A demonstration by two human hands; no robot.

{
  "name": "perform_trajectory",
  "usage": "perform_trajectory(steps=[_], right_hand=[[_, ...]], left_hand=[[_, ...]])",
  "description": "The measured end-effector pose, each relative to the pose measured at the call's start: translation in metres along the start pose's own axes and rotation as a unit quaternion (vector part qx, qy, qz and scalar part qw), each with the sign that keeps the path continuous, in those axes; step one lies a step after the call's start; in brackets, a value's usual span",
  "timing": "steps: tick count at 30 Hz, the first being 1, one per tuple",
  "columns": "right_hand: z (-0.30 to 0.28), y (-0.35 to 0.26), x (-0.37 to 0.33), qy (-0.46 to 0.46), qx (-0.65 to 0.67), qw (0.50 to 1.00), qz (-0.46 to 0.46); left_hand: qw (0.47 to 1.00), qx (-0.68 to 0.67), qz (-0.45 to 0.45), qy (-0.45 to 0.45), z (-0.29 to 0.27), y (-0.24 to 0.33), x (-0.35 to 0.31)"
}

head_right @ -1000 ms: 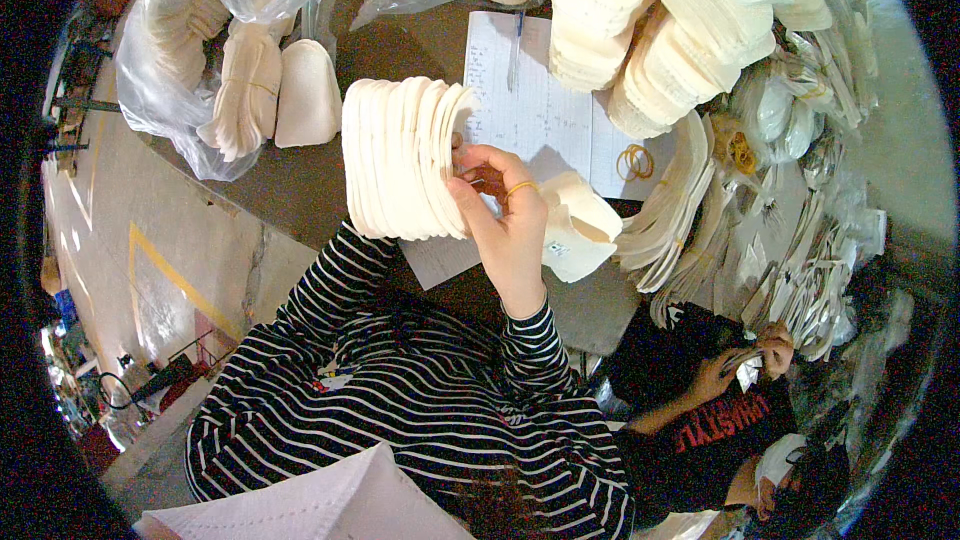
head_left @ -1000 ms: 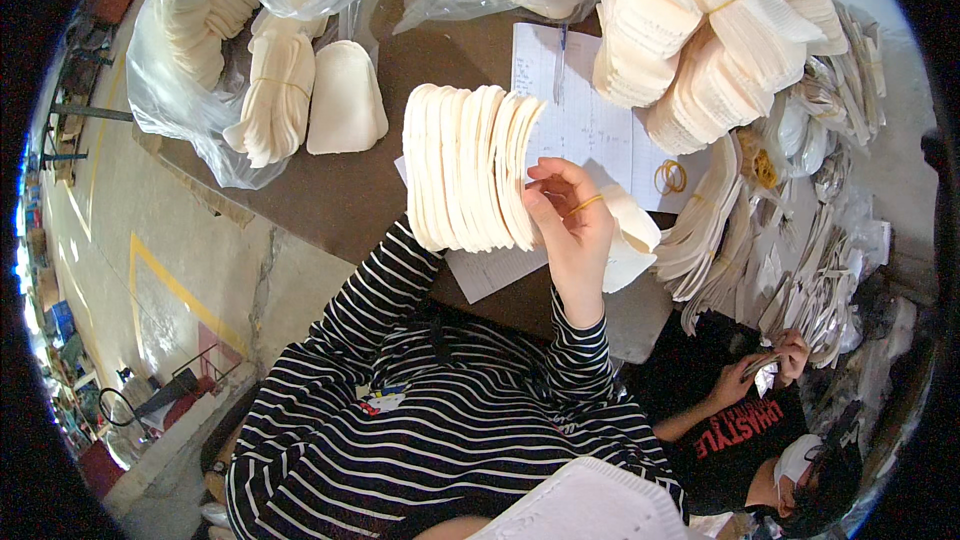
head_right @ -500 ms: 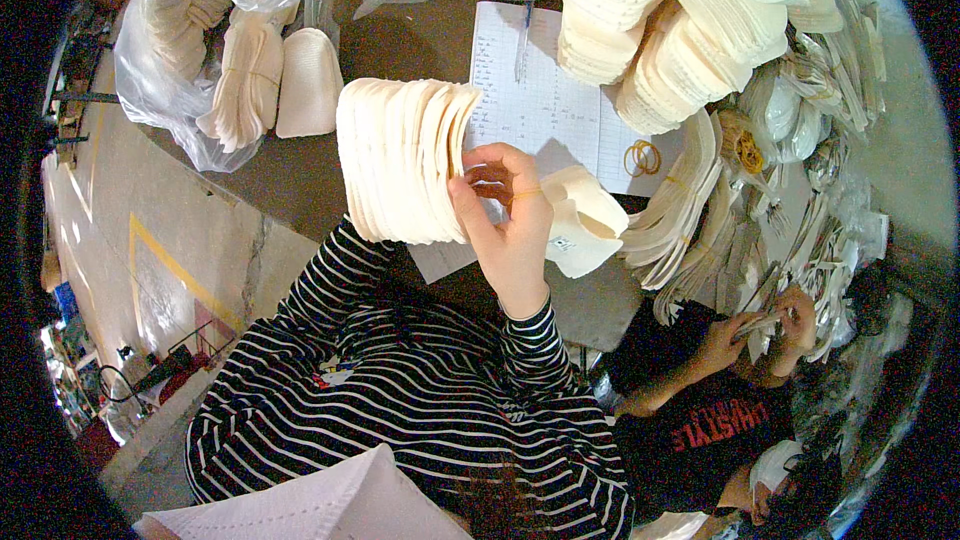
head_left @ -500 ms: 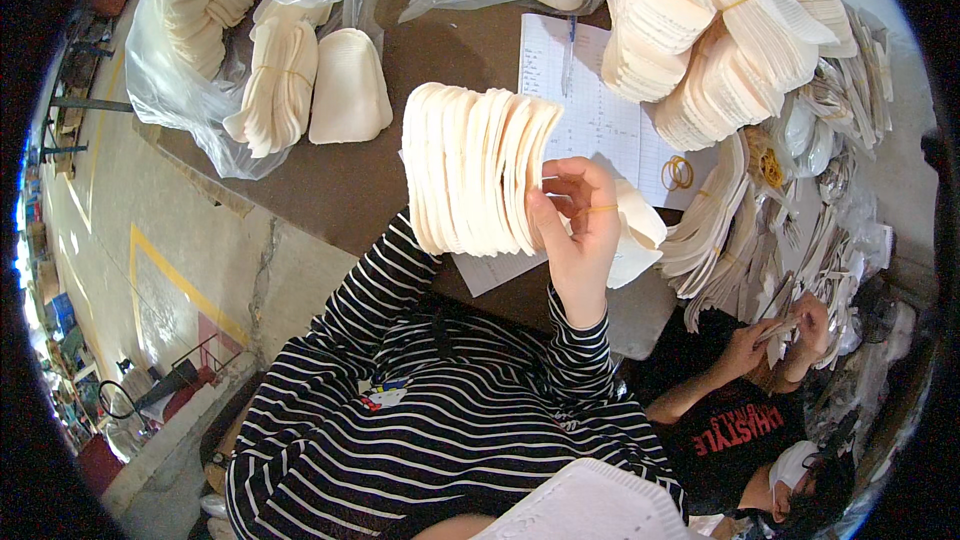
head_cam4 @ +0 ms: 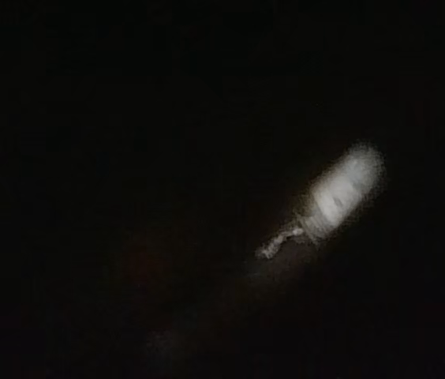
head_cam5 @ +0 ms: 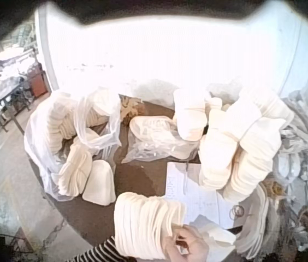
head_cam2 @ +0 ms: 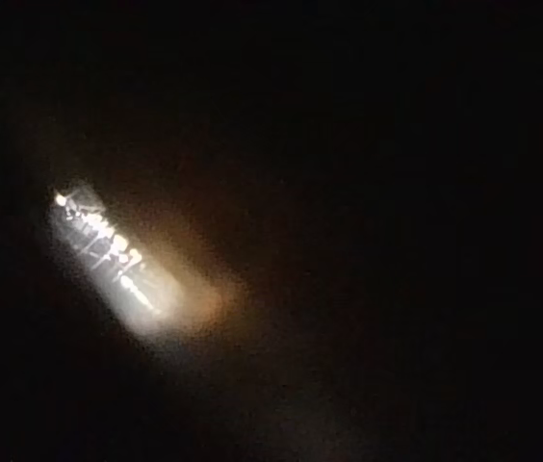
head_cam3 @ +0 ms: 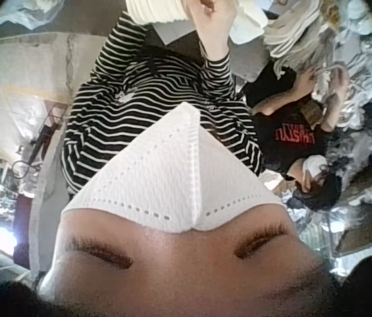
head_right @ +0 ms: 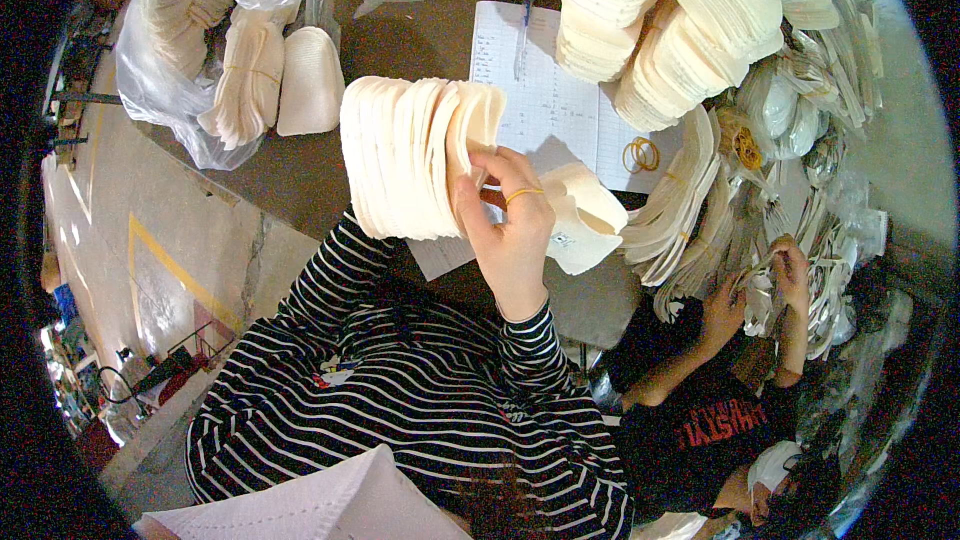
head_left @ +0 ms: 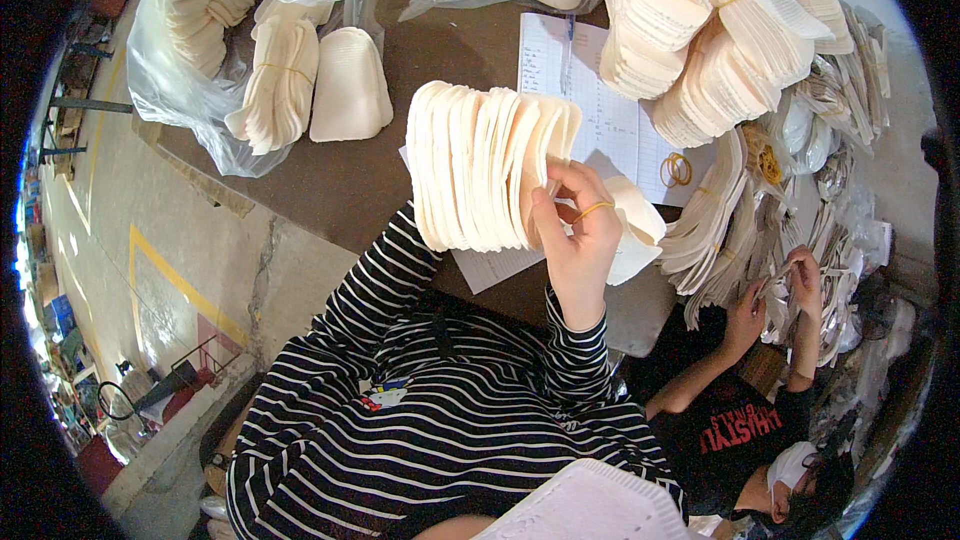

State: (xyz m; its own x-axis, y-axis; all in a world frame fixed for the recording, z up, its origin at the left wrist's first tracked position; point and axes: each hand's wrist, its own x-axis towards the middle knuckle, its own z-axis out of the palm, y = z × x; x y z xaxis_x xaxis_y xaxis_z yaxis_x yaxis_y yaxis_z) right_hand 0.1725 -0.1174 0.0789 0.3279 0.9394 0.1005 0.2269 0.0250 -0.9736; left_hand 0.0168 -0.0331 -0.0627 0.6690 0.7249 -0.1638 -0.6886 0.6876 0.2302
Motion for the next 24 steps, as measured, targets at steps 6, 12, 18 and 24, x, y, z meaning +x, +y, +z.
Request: perform_trajectory(steps=[6,12,18,24], right_hand=[[0.001,0.002,-0.005,0.018,0.14,0.99,0.014],[0.001,0.007,-0.004,0.009,0.122,0.992,-0.018],[0.004,0.015,-0.005,0.016,0.12,0.992,-0.03],[-0.004,0.006,-0.003,0.012,-0.061,0.997,-0.036]], left_hand=[[1.0,0.003,0.004,-0.002,-0.001,0.0,0.0],[1.0,0.002,0.007,0.001,-0.002,0.001,0.001],[1.0,0.001,0.012,0.001,-0.002,0.001,0.002],[1.0,0.001,0.018,0.003,-0.004,0.002,0.003]])
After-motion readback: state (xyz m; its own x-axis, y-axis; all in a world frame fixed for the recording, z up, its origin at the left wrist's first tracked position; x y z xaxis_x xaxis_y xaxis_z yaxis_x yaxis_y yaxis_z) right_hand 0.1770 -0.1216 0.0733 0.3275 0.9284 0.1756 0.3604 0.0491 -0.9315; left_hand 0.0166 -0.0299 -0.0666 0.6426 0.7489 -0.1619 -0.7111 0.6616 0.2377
